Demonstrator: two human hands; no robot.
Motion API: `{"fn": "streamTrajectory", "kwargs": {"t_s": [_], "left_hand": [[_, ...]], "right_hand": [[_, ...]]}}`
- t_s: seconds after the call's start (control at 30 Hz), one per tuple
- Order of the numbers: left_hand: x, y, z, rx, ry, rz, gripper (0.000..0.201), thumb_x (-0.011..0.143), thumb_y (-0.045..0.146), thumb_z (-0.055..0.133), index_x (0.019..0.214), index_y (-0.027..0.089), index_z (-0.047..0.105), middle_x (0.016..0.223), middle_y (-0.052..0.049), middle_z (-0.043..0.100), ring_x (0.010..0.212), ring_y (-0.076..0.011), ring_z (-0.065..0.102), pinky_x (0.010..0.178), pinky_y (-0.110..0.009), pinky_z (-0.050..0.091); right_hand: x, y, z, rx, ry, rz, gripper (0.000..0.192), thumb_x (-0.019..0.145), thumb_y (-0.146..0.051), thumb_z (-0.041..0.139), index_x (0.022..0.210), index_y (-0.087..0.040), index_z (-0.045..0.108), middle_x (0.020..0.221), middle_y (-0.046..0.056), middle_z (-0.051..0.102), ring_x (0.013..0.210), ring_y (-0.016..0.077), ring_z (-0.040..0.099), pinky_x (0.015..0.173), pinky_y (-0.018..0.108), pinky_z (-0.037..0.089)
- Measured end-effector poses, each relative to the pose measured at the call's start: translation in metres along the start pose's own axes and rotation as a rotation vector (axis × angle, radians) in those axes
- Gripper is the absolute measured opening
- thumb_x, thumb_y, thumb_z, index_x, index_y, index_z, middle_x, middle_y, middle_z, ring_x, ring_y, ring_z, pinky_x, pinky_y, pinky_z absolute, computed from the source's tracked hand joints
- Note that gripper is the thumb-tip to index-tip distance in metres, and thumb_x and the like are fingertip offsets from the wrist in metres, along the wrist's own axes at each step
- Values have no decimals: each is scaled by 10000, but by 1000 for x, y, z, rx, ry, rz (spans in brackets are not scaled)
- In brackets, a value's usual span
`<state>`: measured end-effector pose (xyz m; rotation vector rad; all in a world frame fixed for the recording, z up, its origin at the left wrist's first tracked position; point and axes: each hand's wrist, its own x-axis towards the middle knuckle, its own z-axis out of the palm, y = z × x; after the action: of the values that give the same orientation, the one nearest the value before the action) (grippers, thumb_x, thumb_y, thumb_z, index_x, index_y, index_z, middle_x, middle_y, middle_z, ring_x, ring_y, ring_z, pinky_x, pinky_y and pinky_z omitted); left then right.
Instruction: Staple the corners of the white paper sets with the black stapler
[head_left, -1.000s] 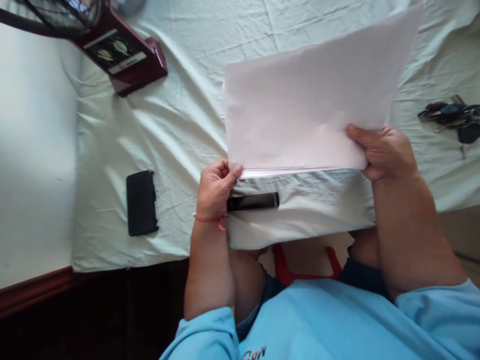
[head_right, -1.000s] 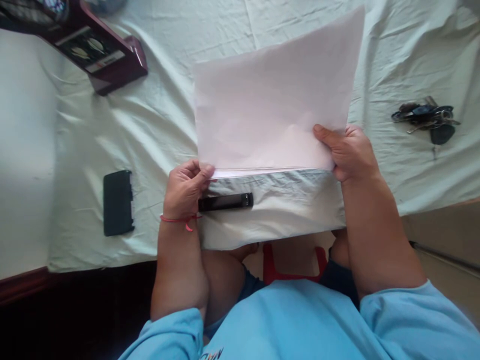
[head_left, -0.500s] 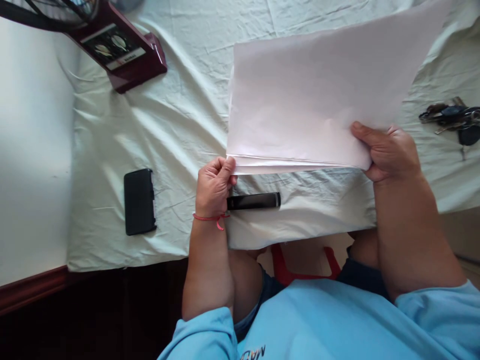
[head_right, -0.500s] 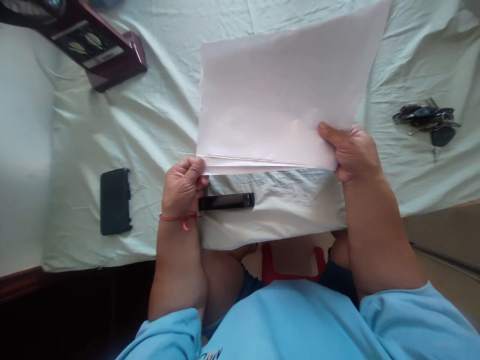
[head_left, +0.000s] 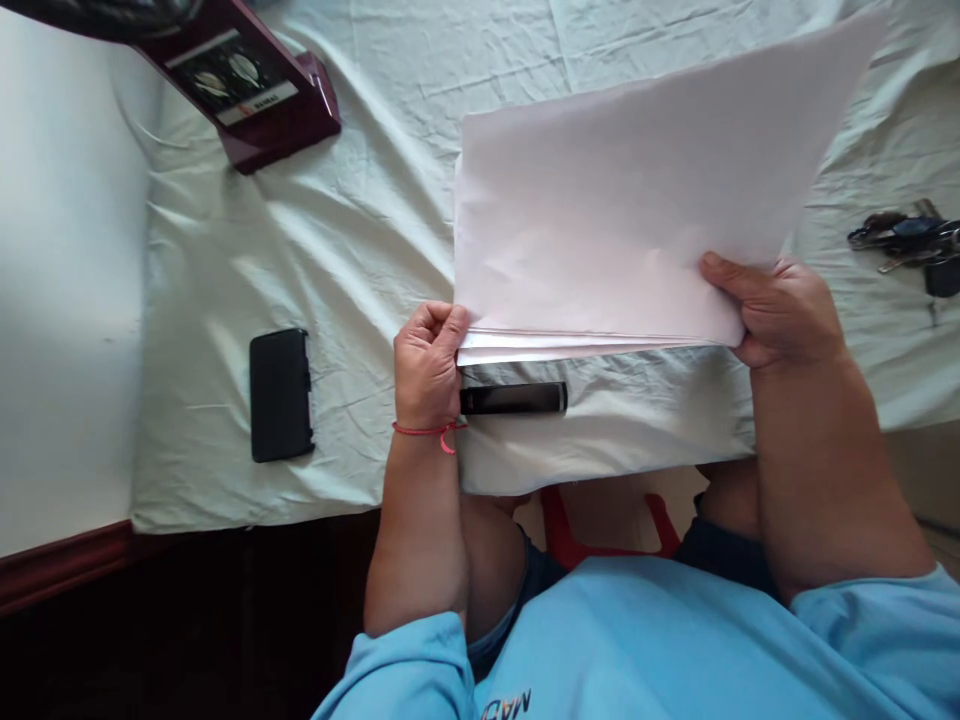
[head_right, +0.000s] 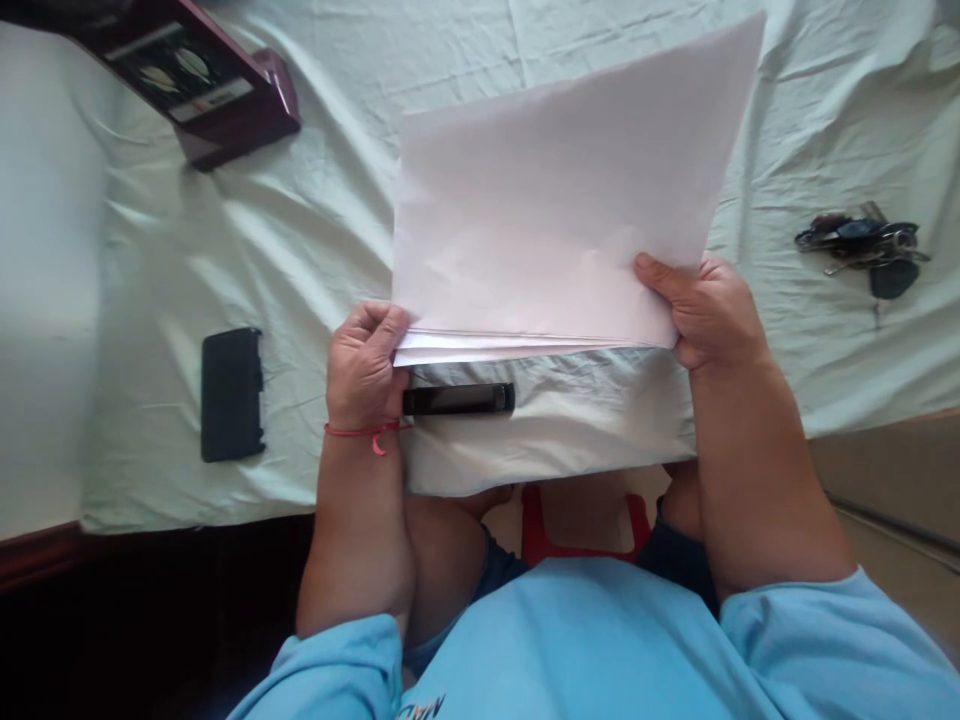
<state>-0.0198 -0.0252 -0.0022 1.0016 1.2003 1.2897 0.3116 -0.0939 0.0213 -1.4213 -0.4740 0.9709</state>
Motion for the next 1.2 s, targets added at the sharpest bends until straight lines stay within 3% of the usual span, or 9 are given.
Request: {"fn": "streamTrajectory", "kwargs": {"t_s": [0.17,0.37,0.57,0.7,0.9,1.07,1.2], "left_hand": [[0,-2,0,-22,12,-61,650,740,649,1093,688,232,595,675,48,516,606,-107,425,547,-249,386],[1,-1,0,-16,25,-25,559,679,607,1139,821,223,758,789,24,661,722,-119,561,673,-227,501],[1,-4,-3,-52,16,-6,615,757,574,1127,719,209,633,702,54,559,639,-81,473,593,-195,441],[1,-5,-3,-70,21,-23,627,821,610,1081,723,225,595,693,55,563,612,-97,524,581,-229,488],[0,-1,1,-106,-7,-47,553,805,647,1069,829,238,697,796,13,698,782,-183,727,749,-311,642],[1,-1,-1,-61,30,-49,492,755,536,1106,820,237,721,832,17,707,774,-148,660,735,-268,598],[0,-1,-3,-34,51,-46,551,782,603,1080,781,242,663,782,19,654,747,-157,640,712,-288,594]], "right_hand": [[-1,0,1,3,8,-2,409,604,-315,1108,927,-233,871,1115,49,912,1185,310,864,1116,473,735],[-1,-1,1,15,0,-1,447,570,-342,1147,913,-243,878,1104,39,917,1270,327,853,1158,477,720],[-3,-1,1,12,-10,16,447,599,-330,1135,961,-233,891,1136,47,922,1222,326,867,1163,500,723],[-3,0,0,-8,-19,20,429,623,-326,1115,977,-241,889,1165,46,921,1256,327,859,1174,497,718],[-3,-1,1,0,-18,6,427,600,-328,1118,938,-243,870,1153,50,916,1235,333,862,1166,509,723],[-7,-1,4,-12,-14,21,458,570,-338,1140,938,-237,887,1143,50,919,1186,320,869,1144,489,731],[-8,-1,4,-17,-13,20,451,577,-345,1138,939,-253,885,1142,41,918,1205,327,867,1133,498,740]]}}
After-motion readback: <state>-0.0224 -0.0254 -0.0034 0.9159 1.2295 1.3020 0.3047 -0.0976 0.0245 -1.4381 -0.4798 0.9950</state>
